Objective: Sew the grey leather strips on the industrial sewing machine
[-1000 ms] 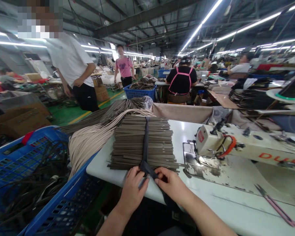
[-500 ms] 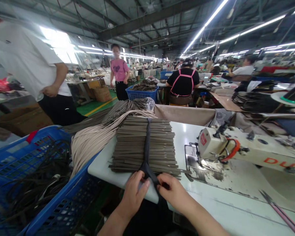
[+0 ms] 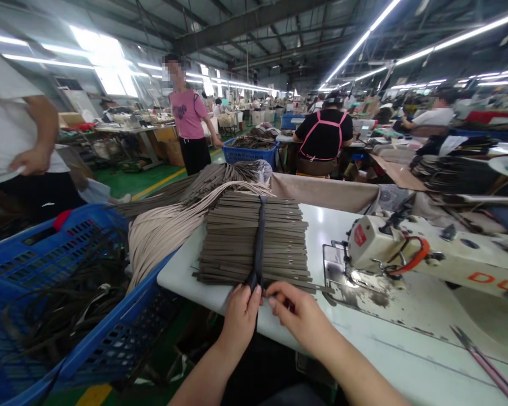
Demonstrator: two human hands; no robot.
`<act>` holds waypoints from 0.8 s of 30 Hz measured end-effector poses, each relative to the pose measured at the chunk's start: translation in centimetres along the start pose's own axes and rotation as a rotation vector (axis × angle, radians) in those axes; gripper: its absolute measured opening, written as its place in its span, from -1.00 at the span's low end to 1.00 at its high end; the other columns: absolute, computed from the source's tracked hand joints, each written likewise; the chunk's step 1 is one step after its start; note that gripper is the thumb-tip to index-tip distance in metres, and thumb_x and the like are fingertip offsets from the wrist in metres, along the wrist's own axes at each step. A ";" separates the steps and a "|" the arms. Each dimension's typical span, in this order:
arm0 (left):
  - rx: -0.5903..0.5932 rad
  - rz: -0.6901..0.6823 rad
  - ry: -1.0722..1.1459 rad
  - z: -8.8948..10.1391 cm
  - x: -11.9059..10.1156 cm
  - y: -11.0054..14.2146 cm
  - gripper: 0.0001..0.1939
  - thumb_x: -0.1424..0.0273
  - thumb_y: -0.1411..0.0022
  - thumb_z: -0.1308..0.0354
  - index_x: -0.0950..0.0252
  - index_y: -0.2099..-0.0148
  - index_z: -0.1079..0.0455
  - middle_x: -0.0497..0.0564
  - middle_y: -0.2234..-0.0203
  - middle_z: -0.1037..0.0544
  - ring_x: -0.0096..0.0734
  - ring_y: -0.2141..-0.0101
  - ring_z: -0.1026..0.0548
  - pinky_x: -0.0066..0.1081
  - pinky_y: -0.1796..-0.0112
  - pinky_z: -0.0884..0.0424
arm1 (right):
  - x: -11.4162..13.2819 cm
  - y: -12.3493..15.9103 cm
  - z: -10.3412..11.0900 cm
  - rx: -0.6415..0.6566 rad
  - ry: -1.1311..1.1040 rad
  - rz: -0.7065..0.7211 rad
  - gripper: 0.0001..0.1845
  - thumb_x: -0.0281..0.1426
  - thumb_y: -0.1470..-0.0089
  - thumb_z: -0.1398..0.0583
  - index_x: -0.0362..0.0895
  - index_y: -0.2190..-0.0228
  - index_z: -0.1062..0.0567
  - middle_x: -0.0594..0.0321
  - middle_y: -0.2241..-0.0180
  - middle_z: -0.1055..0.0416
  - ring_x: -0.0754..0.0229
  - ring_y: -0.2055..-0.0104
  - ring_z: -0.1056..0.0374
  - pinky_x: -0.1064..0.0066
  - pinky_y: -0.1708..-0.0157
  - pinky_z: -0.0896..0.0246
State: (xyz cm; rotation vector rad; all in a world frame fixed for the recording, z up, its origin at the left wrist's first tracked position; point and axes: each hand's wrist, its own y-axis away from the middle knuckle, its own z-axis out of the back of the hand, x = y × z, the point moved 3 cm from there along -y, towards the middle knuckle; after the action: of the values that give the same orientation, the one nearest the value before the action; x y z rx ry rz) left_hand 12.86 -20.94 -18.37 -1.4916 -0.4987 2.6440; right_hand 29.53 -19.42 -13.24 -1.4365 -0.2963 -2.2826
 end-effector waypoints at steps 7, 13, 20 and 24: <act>-0.089 -0.133 -0.094 -0.1 0.5 0.6 -0.52 0.24 -0.55 0.20 0.18 0.30 -0.47 0.03 0.35 -0.62 -0.20 0.22 -0.56 -0.19 0.05 -0.44 | 1.1 -4.1 -0.6 0.070 -0.507 -0.134 -0.40 -0.11 -0.09 -0.31 -0.16 -0.05 -0.37 0.44 0.57 -0.35 0.29 0.65 -0.21 0.46 0.62 0.01; -0.029 -0.073 -0.039 0.0 0.0 0.1 -0.52 0.27 -0.55 0.21 0.21 0.34 -0.44 0.03 0.37 -0.61 -0.20 0.25 -0.56 -0.19 0.11 -0.43 | 2.3 -4.9 -0.4 0.108 -0.724 -0.173 -0.51 -0.02 0.01 -0.40 -0.17 0.29 -0.51 0.42 0.59 -0.26 0.44 0.66 0.03 0.48 0.62 0.25; -0.012 -0.052 -0.048 0.0 -0.8 0.1 -0.53 0.30 -0.55 0.20 0.19 0.30 -0.48 -0.02 0.41 -0.61 -0.22 0.30 -0.54 -0.20 0.12 -0.36 | 3.8 -3.1 3.5 -0.004 -0.662 -0.087 -0.60 -0.07 -0.04 -0.43 -0.18 0.38 -0.63 0.22 0.38 -0.47 0.47 0.62 0.03 0.46 0.61 0.29; -0.008 -0.038 -0.073 -0.1 -0.9 0.3 -0.53 0.29 -0.55 0.19 0.19 0.29 -0.49 -0.01 0.43 -0.60 -0.21 0.32 -0.52 -0.21 0.16 -0.35 | 5.4 -2.8 6.5 -0.073 -0.569 -0.026 -0.59 -0.03 -0.05 -0.42 -0.15 0.34 -0.63 0.32 0.51 -0.34 0.42 0.61 0.02 0.46 0.60 0.25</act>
State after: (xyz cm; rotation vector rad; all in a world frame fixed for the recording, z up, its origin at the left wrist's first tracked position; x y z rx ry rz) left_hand 13.46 -21.37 -17.81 -1.3775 -0.5381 2.6786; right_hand 31.51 -15.68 -5.43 -2.1121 -0.3996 -1.8728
